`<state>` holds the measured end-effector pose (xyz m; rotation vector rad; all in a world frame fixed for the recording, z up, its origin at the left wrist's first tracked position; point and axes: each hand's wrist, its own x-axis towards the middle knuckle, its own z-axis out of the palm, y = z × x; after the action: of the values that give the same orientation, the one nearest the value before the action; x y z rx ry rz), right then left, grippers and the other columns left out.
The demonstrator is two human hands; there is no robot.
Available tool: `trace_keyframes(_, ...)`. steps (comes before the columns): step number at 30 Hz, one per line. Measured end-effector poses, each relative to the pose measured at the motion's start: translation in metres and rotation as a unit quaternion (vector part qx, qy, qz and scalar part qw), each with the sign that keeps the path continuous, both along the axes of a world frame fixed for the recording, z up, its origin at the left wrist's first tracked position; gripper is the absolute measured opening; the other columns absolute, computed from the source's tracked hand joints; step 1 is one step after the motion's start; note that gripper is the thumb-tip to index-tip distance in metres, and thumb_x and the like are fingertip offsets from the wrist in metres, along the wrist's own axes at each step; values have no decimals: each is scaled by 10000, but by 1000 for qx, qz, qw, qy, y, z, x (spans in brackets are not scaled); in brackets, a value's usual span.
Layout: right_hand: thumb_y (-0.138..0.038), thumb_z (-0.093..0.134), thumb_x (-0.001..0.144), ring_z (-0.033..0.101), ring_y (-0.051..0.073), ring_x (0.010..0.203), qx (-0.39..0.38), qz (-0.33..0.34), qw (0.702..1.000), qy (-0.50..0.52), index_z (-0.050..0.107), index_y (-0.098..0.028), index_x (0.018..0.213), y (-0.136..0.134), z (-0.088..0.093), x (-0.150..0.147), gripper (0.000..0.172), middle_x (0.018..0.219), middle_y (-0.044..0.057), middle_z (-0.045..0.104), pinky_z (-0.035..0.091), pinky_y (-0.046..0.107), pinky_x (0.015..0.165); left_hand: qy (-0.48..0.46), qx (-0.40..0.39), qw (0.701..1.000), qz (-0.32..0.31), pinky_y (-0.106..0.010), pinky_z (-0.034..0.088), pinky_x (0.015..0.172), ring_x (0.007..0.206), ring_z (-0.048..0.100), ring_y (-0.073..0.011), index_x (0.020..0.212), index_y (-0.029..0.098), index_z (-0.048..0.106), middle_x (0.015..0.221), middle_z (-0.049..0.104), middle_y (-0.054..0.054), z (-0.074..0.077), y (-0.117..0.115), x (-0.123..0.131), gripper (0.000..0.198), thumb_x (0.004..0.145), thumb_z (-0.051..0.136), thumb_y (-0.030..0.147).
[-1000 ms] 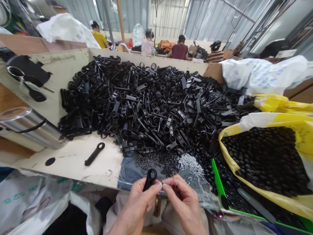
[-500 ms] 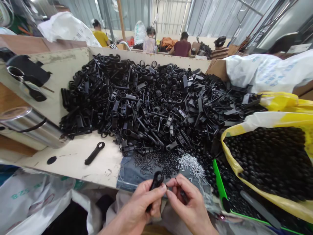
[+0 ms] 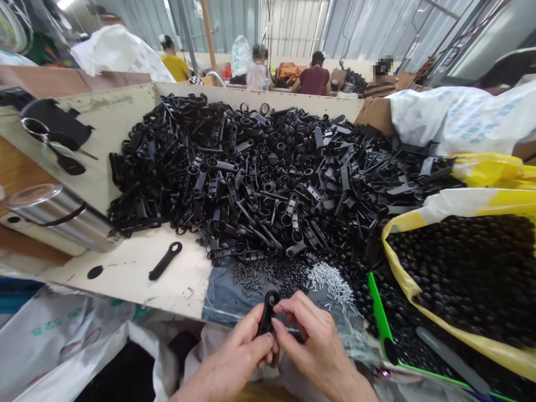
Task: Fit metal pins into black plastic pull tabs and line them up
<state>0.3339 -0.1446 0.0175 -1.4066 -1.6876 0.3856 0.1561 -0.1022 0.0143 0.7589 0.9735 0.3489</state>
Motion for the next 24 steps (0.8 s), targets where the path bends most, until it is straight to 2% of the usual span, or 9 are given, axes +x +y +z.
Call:
trace_keyframes(5, -169, 617, 969, 597, 140, 638, -42, -22, 999, 19, 689, -211, 1007, -5, -6, -2, 92, 799, 5, 632, 441, 227, 555, 58, 37, 997, 36, -319, 461, 807, 829, 591, -207, 1371, 203, 652, 888, 703, -48, -8, -3, -4, 602, 790, 755, 323)
trace_keyframes(9, -219, 625, 976, 566, 135, 599, -85, -43, 993, 75, 705, -231, 935, -11, -8, -7, 90, 763, -14, 631, 433, 228, 557, 48, 48, 997, 41, -312, 475, 811, 855, 620, -217, 1341, 204, 683, 887, 713, -55, -13, -3, -6, 558, 798, 758, 309)
trace_keyframes(16, -353, 655, 982, 519, 132, 557, -132, -91, 972, 174, 663, -209, 736, -14, -14, -20, 285, 637, -29, 585, 405, 218, 525, 105, 98, 989, 26, -306, 482, 814, 822, 616, -217, 1288, 239, 722, 935, 715, -63, -12, -3, -6, 477, 817, 743, 307)
trace_keyframes(19, -342, 649, 996, 548, 133, 566, -94, -92, 980, 151, 731, -217, 802, -16, -15, -21, 244, 677, -16, 616, 421, 217, 523, 118, 119, 986, 11, -297, 469, 777, 768, 591, -214, 1234, 227, 741, 809, 681, -40, -7, -2, -5, 420, 826, 740, 327)
trace_keyframes(24, -239, 562, 1040, 650, 145, 610, -45, -46, 997, 47, 767, -204, 1070, -21, -11, -19, 210, 765, 27, 688, 482, 217, 546, 107, 204, 973, -5, -282, 444, 728, 717, 556, -211, 1125, 229, 755, 672, 615, 5, -1, 4, -2, 317, 865, 717, 405)
